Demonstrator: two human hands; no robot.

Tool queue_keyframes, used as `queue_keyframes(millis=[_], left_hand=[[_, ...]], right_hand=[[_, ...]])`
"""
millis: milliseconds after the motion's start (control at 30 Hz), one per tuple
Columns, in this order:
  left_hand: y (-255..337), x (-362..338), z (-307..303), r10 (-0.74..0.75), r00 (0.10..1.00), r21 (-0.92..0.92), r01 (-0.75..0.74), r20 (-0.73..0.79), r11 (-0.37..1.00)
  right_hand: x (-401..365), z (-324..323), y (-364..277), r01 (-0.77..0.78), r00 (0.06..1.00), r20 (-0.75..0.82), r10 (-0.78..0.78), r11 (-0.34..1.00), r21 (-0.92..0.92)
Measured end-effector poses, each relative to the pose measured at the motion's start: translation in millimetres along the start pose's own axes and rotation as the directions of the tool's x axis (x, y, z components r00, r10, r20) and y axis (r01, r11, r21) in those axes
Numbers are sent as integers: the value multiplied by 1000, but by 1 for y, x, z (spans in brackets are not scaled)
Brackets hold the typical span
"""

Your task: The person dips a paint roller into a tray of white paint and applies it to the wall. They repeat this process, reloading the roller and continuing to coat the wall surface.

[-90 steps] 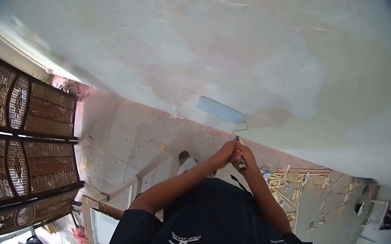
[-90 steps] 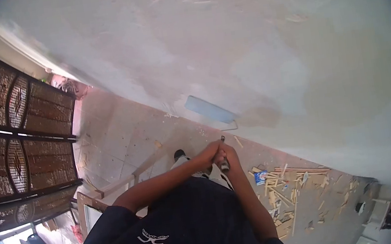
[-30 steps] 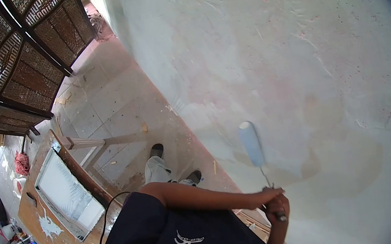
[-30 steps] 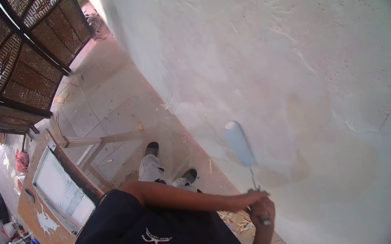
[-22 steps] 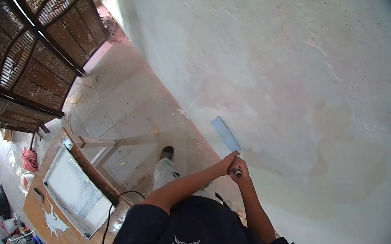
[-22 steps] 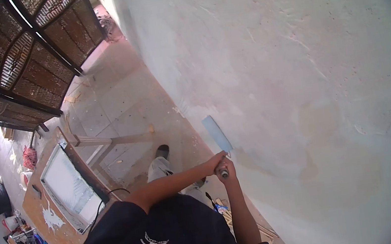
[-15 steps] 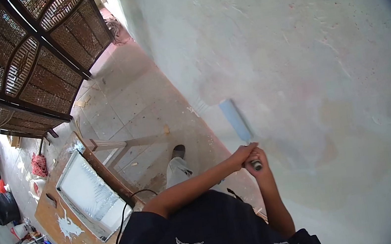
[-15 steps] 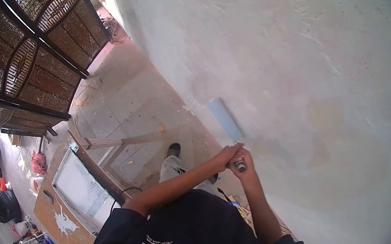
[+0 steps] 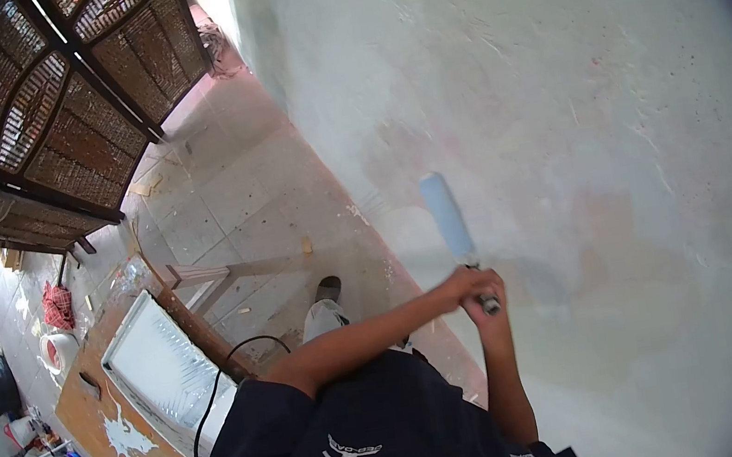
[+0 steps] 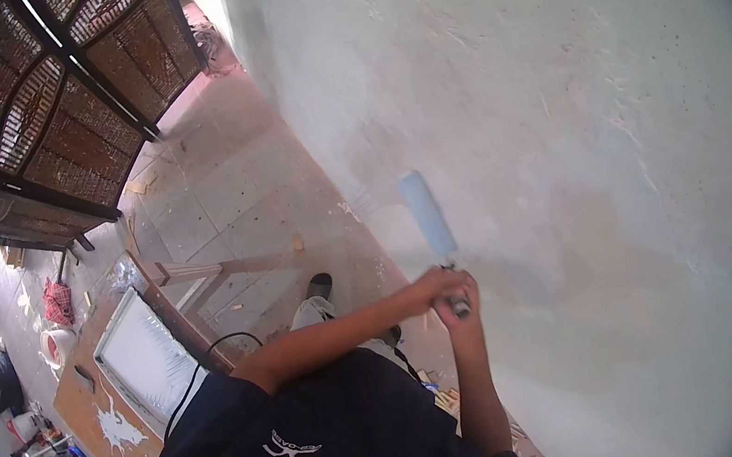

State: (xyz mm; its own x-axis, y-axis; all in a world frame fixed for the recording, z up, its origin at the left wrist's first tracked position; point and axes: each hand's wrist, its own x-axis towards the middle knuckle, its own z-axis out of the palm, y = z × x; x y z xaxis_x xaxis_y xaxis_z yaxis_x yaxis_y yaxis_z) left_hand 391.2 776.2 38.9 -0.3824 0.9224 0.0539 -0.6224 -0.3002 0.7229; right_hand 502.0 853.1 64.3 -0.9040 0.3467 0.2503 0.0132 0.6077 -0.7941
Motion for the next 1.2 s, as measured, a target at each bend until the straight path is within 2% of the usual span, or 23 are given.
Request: queue_keyframes(millis=[67, 133, 233, 333, 367, 400, 433, 467, 500, 533, 567, 600, 633, 700, 767, 833, 900, 933, 1000, 1033, 1100, 1133, 1200], left_hand=[[-24, 1, -42, -174, 972, -253, 131, -157, 959], [-30, 5, -66, -358, 908, -426, 242, -216, 872], [-28, 4, -69, -464, 842, -477, 300, -276, 826], [-19, 10, -24, -424, 879, -455, 292, -220, 841], [-27, 14, -5, -209, 966, -63, 201, -150, 978], [-35, 17, 13, 19, 997, 312, 4, -71, 950], [-26, 16, 47, 33, 998, 179, -23, -51, 983], [-23, 19, 96, -82, 973, -422, -18, -215, 906], [-29, 27, 151, -7, 887, -830, -429, -462, 357], [-46, 41, 197, 11, 715, -641, -620, -699, -454], [-25, 32, 217, -131, 727, -722, -686, -674, -93], [-3, 22, 238, -271, 724, -772, -579, -635, 263], [-16, 14, 246, -238, 834, -798, -333, -498, 503], [-34, 7, 266, -192, 924, -812, -174, -330, 557], [-27, 5, 302, -78, 934, -926, -329, -348, 184], [-12, 2, 334, 14, 914, -890, -391, -406, -234], [-9, 1, 337, 16, 861, -827, -484, -509, -285], [-5, 1, 328, 2, 822, -816, -565, -569, -125], [3, 6, 314, -1, 799, -794, -597, -601, -116], [-4, 10, 308, -4, 816, -786, -558, -578, -268], [-23, 16, 291, 52, 806, -765, -537, -590, -355], [-50, 27, 279, 114, 778, -768, -567, -618, -299], [-59, 31, 270, 169, 850, -865, -501, -499, -30]], right_hand=[[13, 33, 16, -290, 956, 88, 279, 944, 160], [-3, 64, 106, -426, 905, 141, 403, 865, 266], [10, 70, 121, -481, 837, 36, 545, 703, 524], [-7, 25, 87, -440, 883, 42, 468, 793, 420], [-9, 7, 66, -437, 886, 34, 461, 811, 388], [-9, -11, 44, -431, 895, 30, 445, 845, 317], [-11, -30, 17, -422, 906, 66, 418, 904, 70], [-11, -48, -11, -358, 918, 98, 384, 909, -214], [-10, -69, -38, -297, 919, 123, 373, 865, -405], [-14, -89, -55, -424, 896, 72, 437, 893, -149], [-28, -114, -60, -508, 861, 43, 507, 852, 125], [-45, -138, -62, -542, 816, 37, 576, 743, 392], [-54, -154, -77, -534, 778, 37, 627, 629, 565], [-67, -179, -108, -443, 737, 55, 673, 421, 791], [-71, -191, -134, -340, 729, 81, 680, 257, 905], [-67, -192, -150, -260, 737, 110, 667, 129, 957], [-60, -185, -158, -222, 746, 137, 652, 51, 974], [-53, -180, -158, -208, 754, 144, 641, 25, 978], [-40, -162, -153, -194, 763, 159, 627, -12, 981], [-34, -153, -150, -190, 764, 166, 623, -28, 981], [-20, -133, -142, -181, 771, 188, 609, -74, 981], [-14, -128, -140, -173, 779, 191, 597, -89, 981], [-9, -130, -144, -160, 791, 163, 590, -58, 985]])
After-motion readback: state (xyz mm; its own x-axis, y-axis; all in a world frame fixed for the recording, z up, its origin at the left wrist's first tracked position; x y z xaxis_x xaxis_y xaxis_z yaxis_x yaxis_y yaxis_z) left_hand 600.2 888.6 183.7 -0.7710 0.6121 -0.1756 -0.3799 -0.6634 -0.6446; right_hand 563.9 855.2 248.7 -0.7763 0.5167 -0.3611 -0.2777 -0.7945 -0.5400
